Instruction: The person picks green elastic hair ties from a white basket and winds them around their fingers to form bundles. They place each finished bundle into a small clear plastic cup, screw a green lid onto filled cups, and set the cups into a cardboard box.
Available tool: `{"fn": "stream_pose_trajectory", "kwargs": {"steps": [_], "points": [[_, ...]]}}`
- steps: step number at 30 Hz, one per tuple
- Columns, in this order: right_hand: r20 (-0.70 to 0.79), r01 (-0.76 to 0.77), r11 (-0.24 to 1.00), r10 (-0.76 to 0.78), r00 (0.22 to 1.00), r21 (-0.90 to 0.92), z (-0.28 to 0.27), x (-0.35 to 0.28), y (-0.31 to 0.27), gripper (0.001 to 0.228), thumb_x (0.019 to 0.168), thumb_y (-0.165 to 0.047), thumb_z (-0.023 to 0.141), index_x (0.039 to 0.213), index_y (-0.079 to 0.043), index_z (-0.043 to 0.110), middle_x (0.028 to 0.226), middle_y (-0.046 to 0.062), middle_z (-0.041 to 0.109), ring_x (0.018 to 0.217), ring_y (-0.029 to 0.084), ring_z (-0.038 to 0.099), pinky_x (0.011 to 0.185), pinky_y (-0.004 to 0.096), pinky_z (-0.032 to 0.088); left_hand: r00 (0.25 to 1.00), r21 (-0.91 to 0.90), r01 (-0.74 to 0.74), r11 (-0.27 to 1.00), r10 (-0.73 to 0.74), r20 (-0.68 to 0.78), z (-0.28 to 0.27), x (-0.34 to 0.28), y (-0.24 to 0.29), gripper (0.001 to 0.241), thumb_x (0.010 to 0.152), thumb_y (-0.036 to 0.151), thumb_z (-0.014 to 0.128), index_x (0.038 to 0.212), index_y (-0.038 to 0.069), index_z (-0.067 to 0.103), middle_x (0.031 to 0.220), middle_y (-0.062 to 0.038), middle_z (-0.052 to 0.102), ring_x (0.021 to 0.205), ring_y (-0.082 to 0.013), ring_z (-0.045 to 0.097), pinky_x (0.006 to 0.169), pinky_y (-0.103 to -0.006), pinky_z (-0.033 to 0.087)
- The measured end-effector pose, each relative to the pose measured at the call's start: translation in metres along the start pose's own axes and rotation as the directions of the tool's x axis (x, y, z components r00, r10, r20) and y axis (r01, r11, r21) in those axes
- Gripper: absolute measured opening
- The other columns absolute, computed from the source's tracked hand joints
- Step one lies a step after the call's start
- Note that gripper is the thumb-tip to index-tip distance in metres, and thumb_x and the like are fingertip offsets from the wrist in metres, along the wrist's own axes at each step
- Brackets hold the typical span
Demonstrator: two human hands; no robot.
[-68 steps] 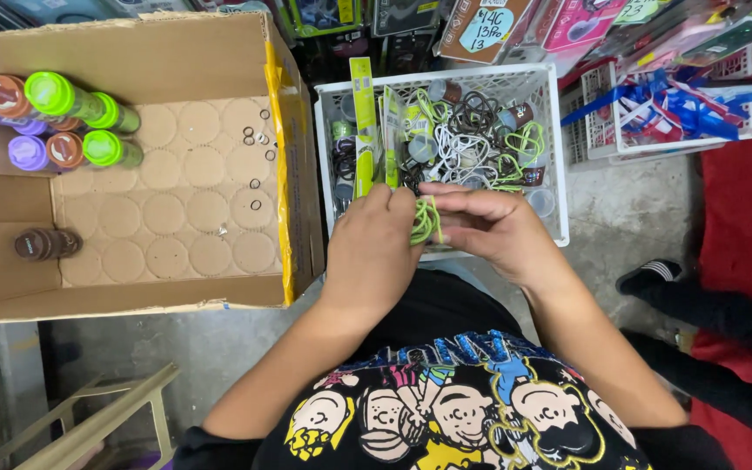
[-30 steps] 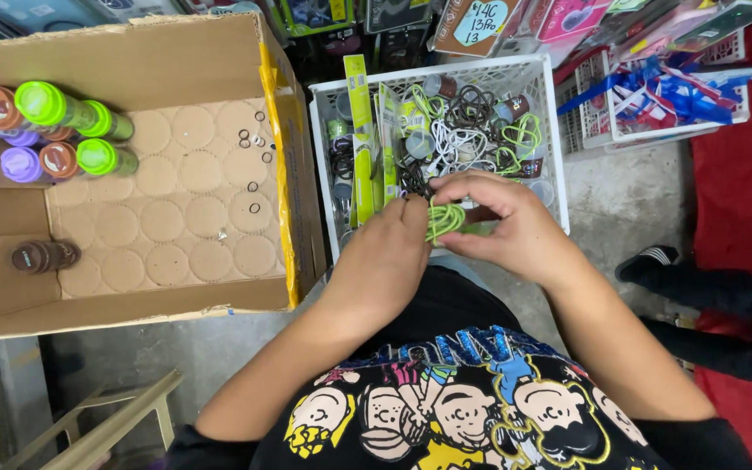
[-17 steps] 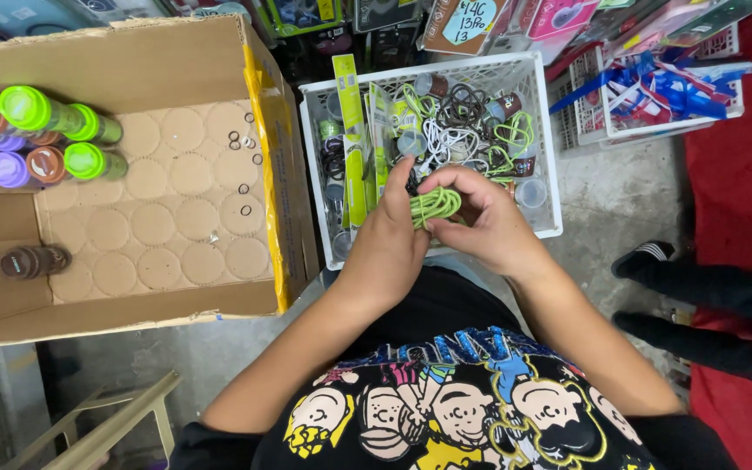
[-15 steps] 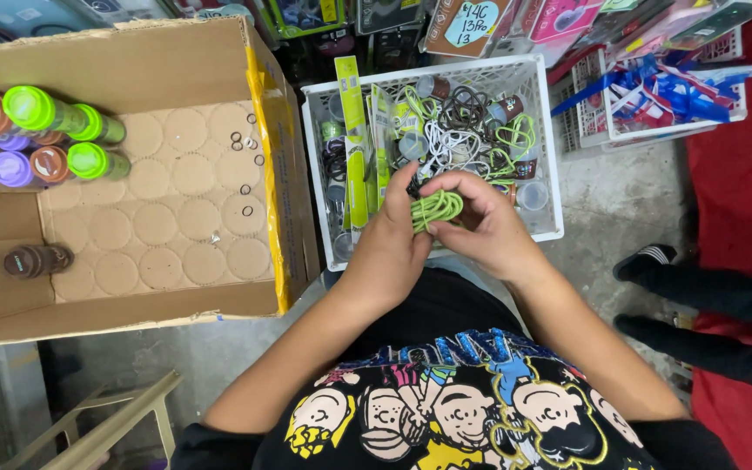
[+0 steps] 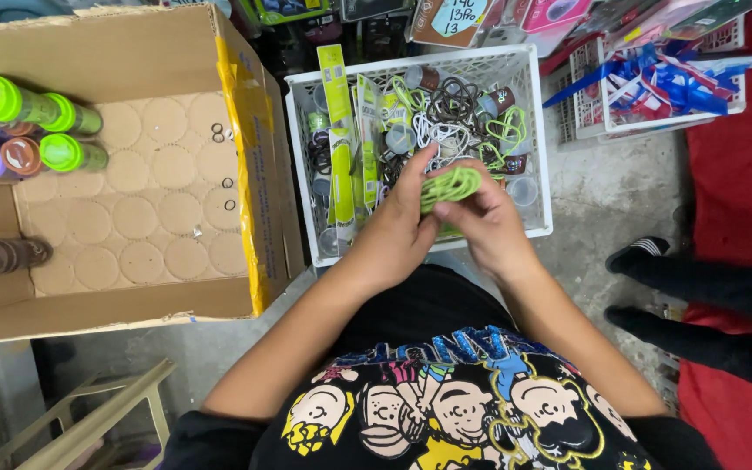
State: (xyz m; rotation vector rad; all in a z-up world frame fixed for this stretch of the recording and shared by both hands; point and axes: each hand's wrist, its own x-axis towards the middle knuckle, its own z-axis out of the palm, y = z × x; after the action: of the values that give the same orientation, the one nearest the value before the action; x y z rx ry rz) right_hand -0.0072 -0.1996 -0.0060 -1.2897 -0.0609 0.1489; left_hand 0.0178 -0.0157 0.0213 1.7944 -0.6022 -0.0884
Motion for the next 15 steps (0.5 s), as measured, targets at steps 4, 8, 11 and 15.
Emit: {"fn": "stream_pose_trajectory", "kwargs": {"steps": [4,8,11,15], "points": [[-0.226,-0.059,0.998,0.065,0.972,0.029,-0.030,0.011,-0.022,0.029,0.098,-0.003,0.067,0.126,-0.006,0.061,0.121,0.007,0.067,0.111,0.014,0.065,0.101,0.032,0.052,0.991,-0.074,0.133,0.988,-0.132,0.014,0.000,0.010,-0.004,0.080,0.095,-0.001,0.066,0.160,0.007,0.019,0.124,-0.017,0.055,0.095,-0.0245,0.066,0.087,-0.0351,0.058],[-0.404,0.074,0.996,-0.085,0.911,-0.043,-0.081,0.007,-0.026,0.025,0.102,0.002,0.069,0.126,-0.002,0.063,0.117,0.007,0.070,0.109,0.015,0.066,0.103,0.031,0.052,0.973,-0.061,0.223,0.973,-0.226,-0.038,-0.001,0.015,-0.019,0.057,0.095,0.001,0.066,0.147,0.006,0.043,0.121,-0.014,0.058,0.091,-0.0180,0.067,0.077,-0.0298,0.058],[-0.446,0.107,0.990,-0.137,0.885,-0.092,-0.098,-0.001,-0.033,0.028,0.103,0.005,0.069,0.129,-0.001,0.062,0.120,0.008,0.069,0.112,0.015,0.066,0.106,0.032,0.052,0.972,-0.026,0.233,0.972,-0.233,-0.041,0.003,0.021,-0.024,0.041,0.096,0.004,0.067,0.135,0.005,0.057,0.115,-0.012,0.061,0.090,-0.0185,0.067,0.076,-0.0300,0.057],[-0.439,0.146,0.988,-0.155,0.885,-0.054,-0.099,-0.003,-0.046,0.030,0.101,0.007,0.066,0.129,-0.001,0.058,0.131,0.013,0.069,0.120,0.019,0.067,0.112,0.036,0.053,0.970,0.020,0.241,0.970,-0.241,-0.014,0.018,0.029,-0.029,0.032,0.095,0.007,0.068,0.126,0.003,0.063,0.109,-0.012,0.062,0.088,-0.0225,0.067,0.076,-0.0323,0.056]]}}
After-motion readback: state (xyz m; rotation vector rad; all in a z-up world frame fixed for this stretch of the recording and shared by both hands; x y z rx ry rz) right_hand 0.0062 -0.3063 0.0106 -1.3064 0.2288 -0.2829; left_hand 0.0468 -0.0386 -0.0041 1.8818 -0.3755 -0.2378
